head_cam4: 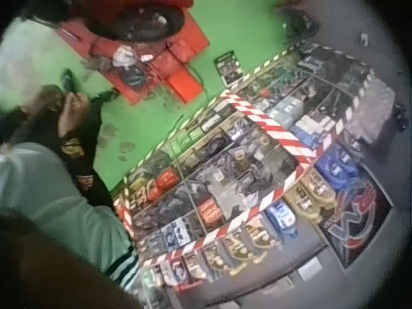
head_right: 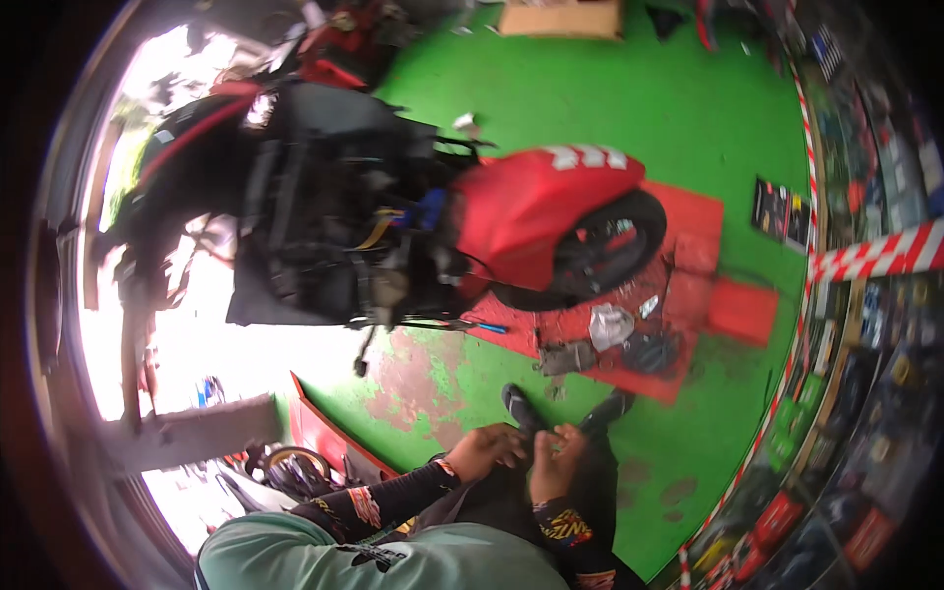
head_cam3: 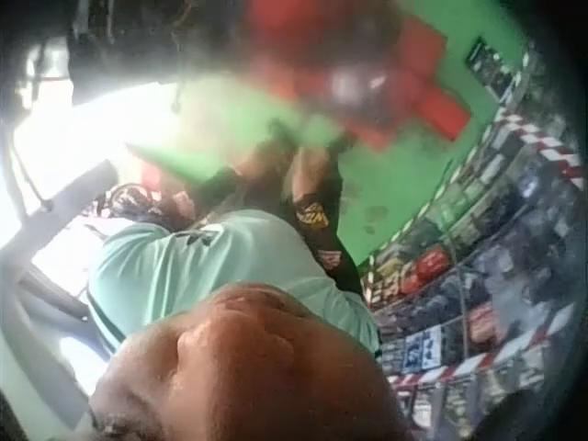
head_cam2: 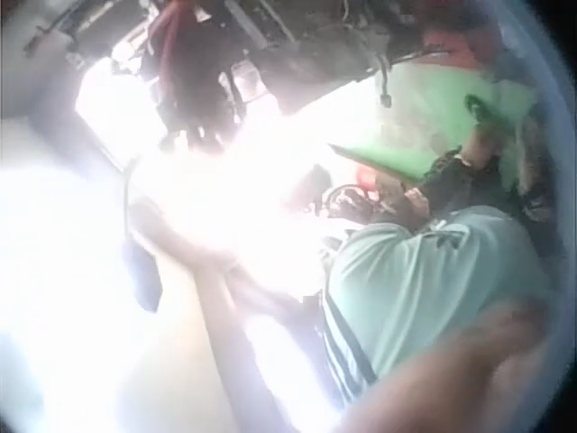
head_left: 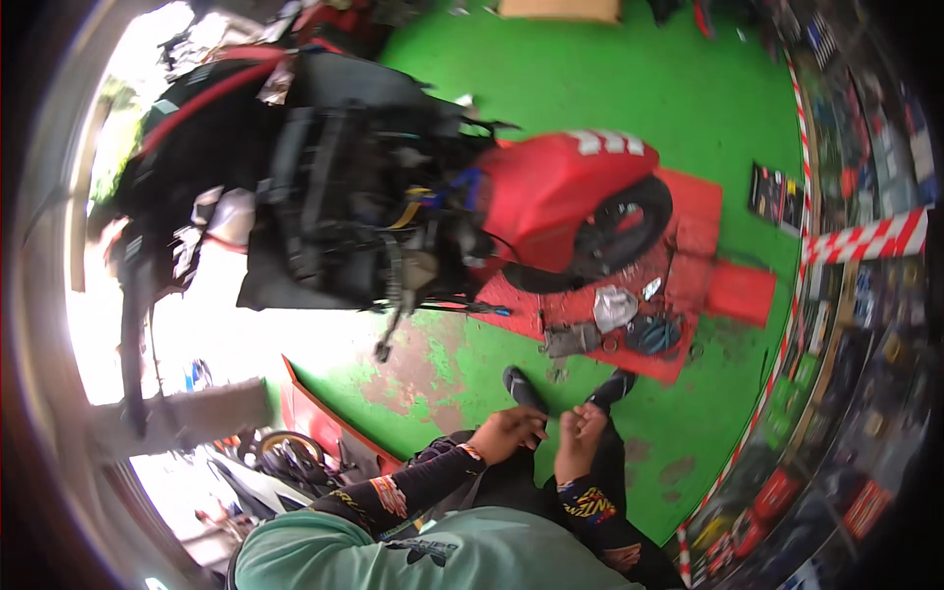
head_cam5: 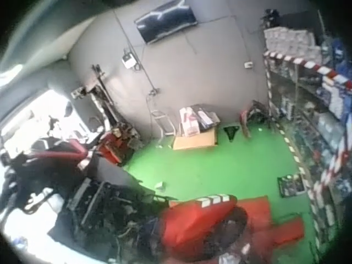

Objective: Repairing and taping electrical wiring on a motorcycle.

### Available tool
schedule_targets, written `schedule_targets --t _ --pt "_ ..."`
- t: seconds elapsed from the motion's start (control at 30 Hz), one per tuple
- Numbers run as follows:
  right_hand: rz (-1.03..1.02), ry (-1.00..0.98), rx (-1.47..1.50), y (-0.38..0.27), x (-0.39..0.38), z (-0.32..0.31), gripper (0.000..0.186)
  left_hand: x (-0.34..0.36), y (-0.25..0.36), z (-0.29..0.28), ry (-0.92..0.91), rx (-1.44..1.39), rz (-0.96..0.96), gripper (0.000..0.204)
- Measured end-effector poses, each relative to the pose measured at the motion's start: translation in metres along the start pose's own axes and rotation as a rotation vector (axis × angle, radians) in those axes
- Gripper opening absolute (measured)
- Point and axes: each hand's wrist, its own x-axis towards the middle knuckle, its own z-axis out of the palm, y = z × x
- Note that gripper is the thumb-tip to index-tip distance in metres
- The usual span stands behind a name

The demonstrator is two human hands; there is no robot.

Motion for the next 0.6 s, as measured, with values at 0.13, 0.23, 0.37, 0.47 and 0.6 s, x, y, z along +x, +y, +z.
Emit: schedule_targets --t 0.13,0.23,0.37,0.47,0.6 --pt "0.058 -0.044 0.596 -0.087 0.035 -0.059 0.039 -0.031 0.077 0.029 -0.206 0.048 0.147 0.027" --pt "-0.128 -0.117 0.595 -0.145 0.051 -0.089 0.034 -0.043 0.107 0.037 -0.255 0.008 0.262 0.026" --pt "-0.376 -0.214 0.444 -0.207 0.051 -0.103 0.033 -0.055 0.141 0.038 -0.247 -0.054 0.377 0.024" --pt "-0.399 -0.285 0.343 -0.255 0.048 -0.089 0.032 -0.068 0.158 0.023 -0.144 0.062 0.494 0.026" --pt "-0.408 -0.448 0.097 -0.305 0.059 -0.056 0.026 -0.076 0.156 -0.021 0.198 -0.083 0.578 0.028"
